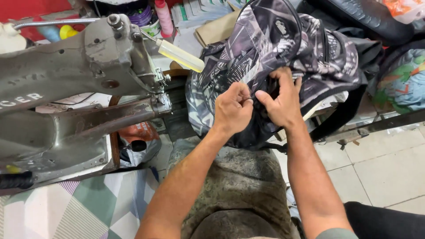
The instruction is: The person uses a seam ripper to open a seam on a patterned backpack, selects a replacement part from a container, and attaches it to the zipper track. The person handles the backpack and small metal components at a workbench.
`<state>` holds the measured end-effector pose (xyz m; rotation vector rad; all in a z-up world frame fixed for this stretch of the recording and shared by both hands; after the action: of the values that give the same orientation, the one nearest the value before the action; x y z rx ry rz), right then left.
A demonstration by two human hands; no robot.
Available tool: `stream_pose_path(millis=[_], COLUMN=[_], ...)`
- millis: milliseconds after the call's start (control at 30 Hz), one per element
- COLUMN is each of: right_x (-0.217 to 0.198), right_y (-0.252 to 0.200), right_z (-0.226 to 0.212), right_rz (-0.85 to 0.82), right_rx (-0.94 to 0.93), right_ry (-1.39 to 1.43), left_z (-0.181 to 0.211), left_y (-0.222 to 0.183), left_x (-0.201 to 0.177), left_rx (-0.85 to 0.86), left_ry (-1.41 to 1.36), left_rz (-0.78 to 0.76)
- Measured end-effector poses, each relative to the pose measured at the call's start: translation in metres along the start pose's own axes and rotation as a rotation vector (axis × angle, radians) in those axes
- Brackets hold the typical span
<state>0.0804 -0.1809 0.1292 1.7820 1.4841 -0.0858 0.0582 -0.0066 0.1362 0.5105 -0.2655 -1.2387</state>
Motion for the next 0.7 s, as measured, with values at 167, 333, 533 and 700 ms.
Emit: stream_pose_path(millis=[167, 333, 533, 700], right_x=[-0.006, 0.084, 0.026, 0.005], right_y=[0.049, 0.043, 0.001, -0.040], right_z=[-0.004, 0.054, 0.102, 0.041], right_rz=[-0.091, -0.474, 0.132, 0.044], right_rx=[-0.199, -0.203, 0.245, -0.207], right_ry=[0.027, -0.235, 0.248, 0.133], left_z=[0.027, -0.040, -0.081, -0.088], left_y=[-0.007, -0.013, -0.036, -0.029], left_x=[0.008, 0.025, 0.032, 0.029], left_rx=[-0.005, 0.031, -0.048, -0.148], left_ry=[-0.007, 0.197, 0.269, 0.196], left_rz=[0.076, 0.097, 0.100, 0.113])
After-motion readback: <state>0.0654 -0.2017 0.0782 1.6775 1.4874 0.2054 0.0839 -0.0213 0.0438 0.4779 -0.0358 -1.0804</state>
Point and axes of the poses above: each hand's wrist, its own y-axis towards the middle knuckle, its own x-axis out of the palm, z = x × y, the point moved 9 cm from there along y, towards the middle knuckle, and after that the axes turned 9 degrees about z, right-handed, at the moved point
